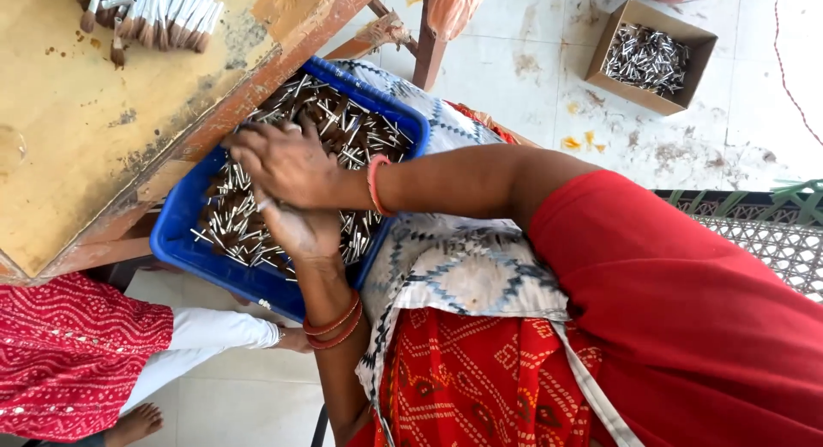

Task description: The recorder and others are sorting, bundling, and aligning small wooden sticks (possibly incense or matchstick components) in a manufacturing environment.

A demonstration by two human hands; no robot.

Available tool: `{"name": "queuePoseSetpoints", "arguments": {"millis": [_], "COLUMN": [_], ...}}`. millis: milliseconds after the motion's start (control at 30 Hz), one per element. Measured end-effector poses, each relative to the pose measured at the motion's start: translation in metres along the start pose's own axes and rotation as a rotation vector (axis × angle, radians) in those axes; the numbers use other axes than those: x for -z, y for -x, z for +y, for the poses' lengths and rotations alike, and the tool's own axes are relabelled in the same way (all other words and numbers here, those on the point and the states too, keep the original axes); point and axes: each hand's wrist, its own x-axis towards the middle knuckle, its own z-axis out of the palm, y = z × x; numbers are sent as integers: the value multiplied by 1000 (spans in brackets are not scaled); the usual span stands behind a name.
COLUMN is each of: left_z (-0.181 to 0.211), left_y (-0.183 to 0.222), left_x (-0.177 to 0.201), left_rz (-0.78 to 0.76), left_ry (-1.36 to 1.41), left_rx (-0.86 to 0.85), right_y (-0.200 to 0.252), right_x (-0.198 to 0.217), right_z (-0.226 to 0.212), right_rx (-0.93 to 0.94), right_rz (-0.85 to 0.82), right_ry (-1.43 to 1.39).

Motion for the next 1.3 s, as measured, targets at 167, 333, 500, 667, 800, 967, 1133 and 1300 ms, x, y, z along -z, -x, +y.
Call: {"name": "queuePoseSetpoints", "arguments": {"millis": [167, 333, 500, 667, 800, 967, 1133, 1300], "left_z": [11, -2, 4, -8, 3, 14, 11, -11], "left_y": [-3, 0, 1, -5, -8, -7, -10, -12], "left_x": [-12, 7, 11, 8, 8, -20, -30, -17], "left_rz": [38, -28, -42, 118, 248, 276, 252, 227], "left_ry": [-25, 449, 109, -25, 80, 42, -137, -559], "left_rx": [-49, 29, -97, 53, 101, 165, 140, -27], "right_y": [25, 1, 17, -56, -58, -32, -22, -12], "right_x": [6, -17, 12, 6, 9, 45, 60, 62], "right_z": [-19, 10, -12, 56, 77, 82, 77, 70], "right_rx": [127, 108, 162, 283, 137, -324, -244, -192], "right_rz": [122, 42, 62, 3, -244, -494, -496, -537], "right_ry": [-40, 98, 74, 131, -511, -1503, -1545, -1416]}}
